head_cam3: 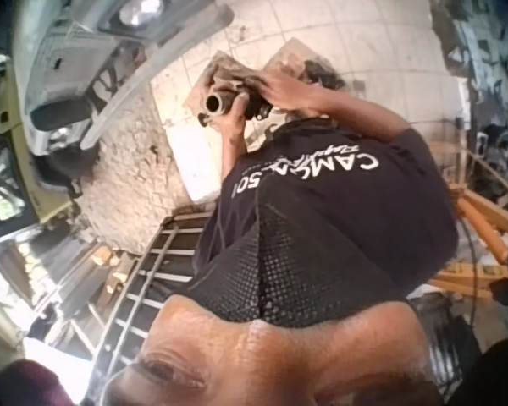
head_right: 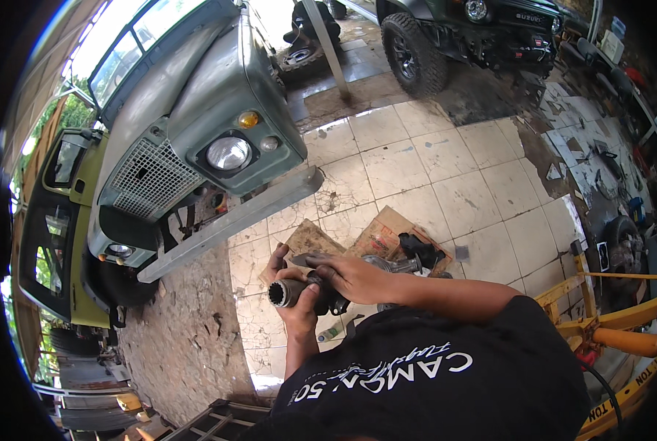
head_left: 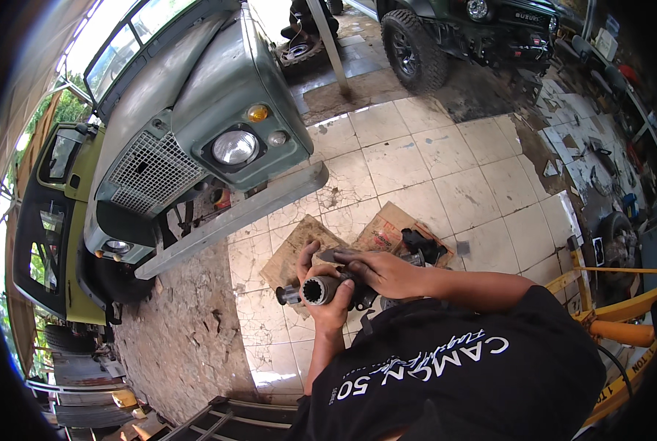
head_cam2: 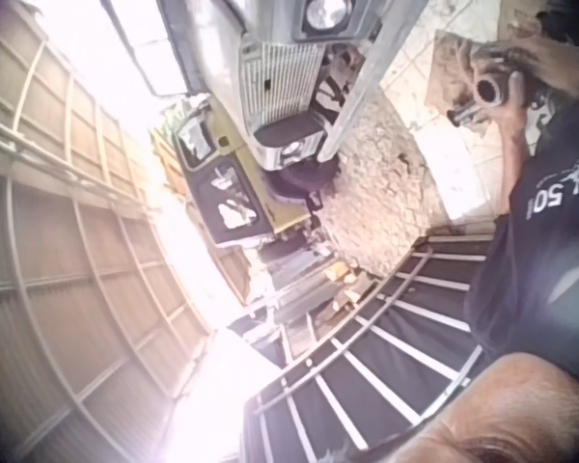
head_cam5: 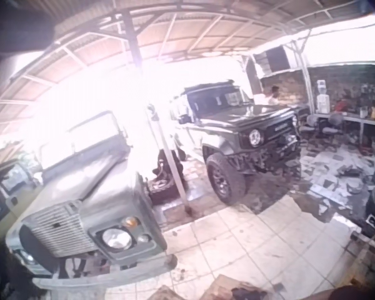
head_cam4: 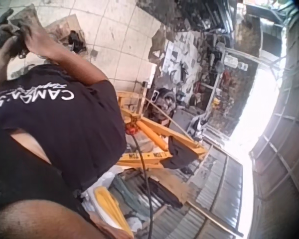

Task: The person holds a cylindrical metal part in their left hand and uses a piece of sandpaper in their right hand to sand the exterior surface. They rotate the part to sand different sections, focusing on the edges and body of the metal component.

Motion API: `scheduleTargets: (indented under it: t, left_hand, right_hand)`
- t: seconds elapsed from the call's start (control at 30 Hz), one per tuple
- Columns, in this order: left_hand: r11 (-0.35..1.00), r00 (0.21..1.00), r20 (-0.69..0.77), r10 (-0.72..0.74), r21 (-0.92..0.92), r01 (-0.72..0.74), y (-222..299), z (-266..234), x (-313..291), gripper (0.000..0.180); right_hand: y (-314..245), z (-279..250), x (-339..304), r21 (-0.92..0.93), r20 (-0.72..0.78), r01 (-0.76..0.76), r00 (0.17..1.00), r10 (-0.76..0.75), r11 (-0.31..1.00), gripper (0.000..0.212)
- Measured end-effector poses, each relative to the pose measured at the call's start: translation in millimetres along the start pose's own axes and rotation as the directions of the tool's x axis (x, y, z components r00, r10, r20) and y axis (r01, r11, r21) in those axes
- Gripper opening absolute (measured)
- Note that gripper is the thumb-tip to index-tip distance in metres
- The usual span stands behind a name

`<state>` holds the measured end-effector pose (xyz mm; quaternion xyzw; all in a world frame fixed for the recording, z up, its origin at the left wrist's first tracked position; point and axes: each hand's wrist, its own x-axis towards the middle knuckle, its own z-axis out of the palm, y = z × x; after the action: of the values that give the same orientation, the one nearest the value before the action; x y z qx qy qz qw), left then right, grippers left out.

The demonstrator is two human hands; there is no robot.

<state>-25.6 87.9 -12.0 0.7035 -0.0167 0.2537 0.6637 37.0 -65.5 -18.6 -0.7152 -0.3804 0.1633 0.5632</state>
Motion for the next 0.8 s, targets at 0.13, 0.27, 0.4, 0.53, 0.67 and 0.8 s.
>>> scheduleTargets:
  t: [0.13,0.27,0.4,0.53,0.67,0.8]
  left_hand:
    - [1.000,1.000,0.011,-0.008,0.016,0.007,-2,-9,-4,0.025]
    - [0.992,0.992,0.111,0.060,0.108,-0.072,2,-2,-7,0.024]
    - [1.000,1.000,0.002,-0.006,0.001,0.006,9,-4,-6,0.022]
    - [0.999,0.997,0.071,0.014,0.042,-0.017,3,-11,-5,0.024]
    - [1.000,0.999,0.045,-0.009,-0.025,0.010,7,-8,0,0.025]
    - [0.968,1.000,-0.008,-0.027,-0.251,0.024,4,-10,4,0.026]
  right_hand:
    - [-5,-4,-24,-0.022,0.002,0.003,1.000,-0.003,1.000,0.049]
    - [-9,-4,0,0.143,0.103,-0.157,0.984,0.143,0.977,0.051]
    - [-24,-15,-20,0.032,0.079,0.001,0.997,-0.004,0.999,0.053]
    - [-19,-11,-31,0.012,0.037,0.091,0.995,-0.091,0.996,0.056]
    - [-10,-14,-3,-0.071,0.142,-0.054,0.988,0.063,0.996,0.056]
    - [-22,-13,-24,-0.039,0.037,0.077,0.996,-0.076,0.996,0.049]
